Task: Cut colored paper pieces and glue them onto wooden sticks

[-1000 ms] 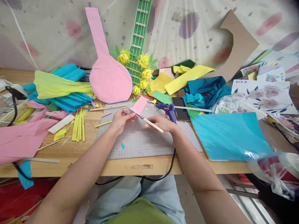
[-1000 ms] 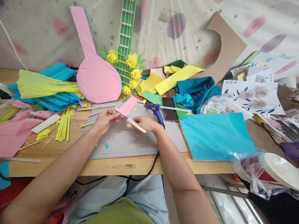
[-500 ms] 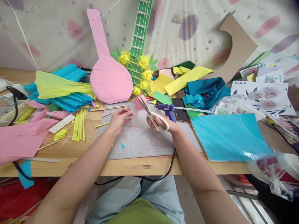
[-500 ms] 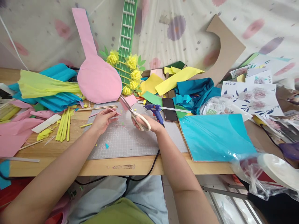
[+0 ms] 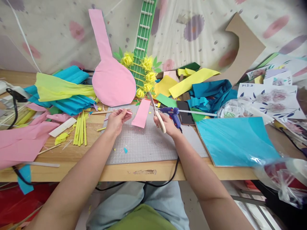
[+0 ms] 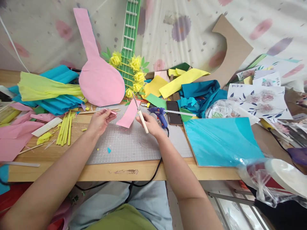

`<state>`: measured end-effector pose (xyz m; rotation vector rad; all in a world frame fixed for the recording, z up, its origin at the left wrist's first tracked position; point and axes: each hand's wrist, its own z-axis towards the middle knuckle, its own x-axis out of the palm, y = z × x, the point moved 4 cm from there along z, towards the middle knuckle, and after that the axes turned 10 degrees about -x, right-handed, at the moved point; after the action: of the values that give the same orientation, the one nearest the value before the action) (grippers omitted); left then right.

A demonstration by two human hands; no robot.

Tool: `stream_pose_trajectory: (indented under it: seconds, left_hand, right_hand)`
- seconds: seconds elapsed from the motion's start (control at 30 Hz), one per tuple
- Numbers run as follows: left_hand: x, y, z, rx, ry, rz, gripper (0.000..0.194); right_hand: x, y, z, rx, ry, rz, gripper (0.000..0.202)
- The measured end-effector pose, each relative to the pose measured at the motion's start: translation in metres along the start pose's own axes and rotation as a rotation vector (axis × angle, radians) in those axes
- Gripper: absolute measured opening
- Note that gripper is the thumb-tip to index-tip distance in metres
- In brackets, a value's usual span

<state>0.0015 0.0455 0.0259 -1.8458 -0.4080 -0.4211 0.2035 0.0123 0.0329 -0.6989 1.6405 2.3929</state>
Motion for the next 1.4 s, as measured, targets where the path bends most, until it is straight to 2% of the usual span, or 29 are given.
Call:
stream_pose_trajectory:
  seconds: [0.07, 0.17, 0.33, 0.43, 0.57, 0.8, 1.1, 1.4]
  left_hand:
    - [0.000, 0.000, 0.001, -0.077, 0.040, -0.056, 0.018]
    - [0.002, 0.005, 0.001, -0.245, 0.102, -0.176, 0.020]
    - [0.003, 0.013, -0.001, -0.391, 0.091, -0.313, 0.019]
    - [0.003, 0.015, -0.002, -0.425, 0.070, -0.324, 0.017]
    - [0.004, 0.016, -0.002, -0.474, 0.101, -0.364, 0.020]
    - [0.005, 0.019, -0.002, -0.498, 0.097, -0.425, 0.025]
    - [0.004, 0.023, 0.000, -0.505, 0.039, -0.403, 0.021]
    - [0.003, 0.026, 0.003, -0.448, 0.061, -0.368, 0.019]
  right_hand:
    - [-0.001, 0.001, 0.000, 0.024, -0.092, -0.273, 0.038]
    - [0.004, 0.008, -0.001, -0.003, -0.112, -0.587, 0.036]
    - [0.020, 0.013, 0.000, -0.123, -0.031, -0.774, 0.035]
    - [0.026, 0.013, 0.000, -0.185, -0.004, -0.828, 0.037]
    - [0.030, 0.015, -0.002, -0.238, 0.006, -0.884, 0.039]
    - [0.035, 0.015, -0.002, -0.191, 0.054, -0.916, 0.038]
    - [0.035, 0.014, -0.002, -0.172, 0.036, -0.931, 0.039]
    - [0.036, 0.013, -0.001, -0.166, 0.033, -0.940, 0.039]
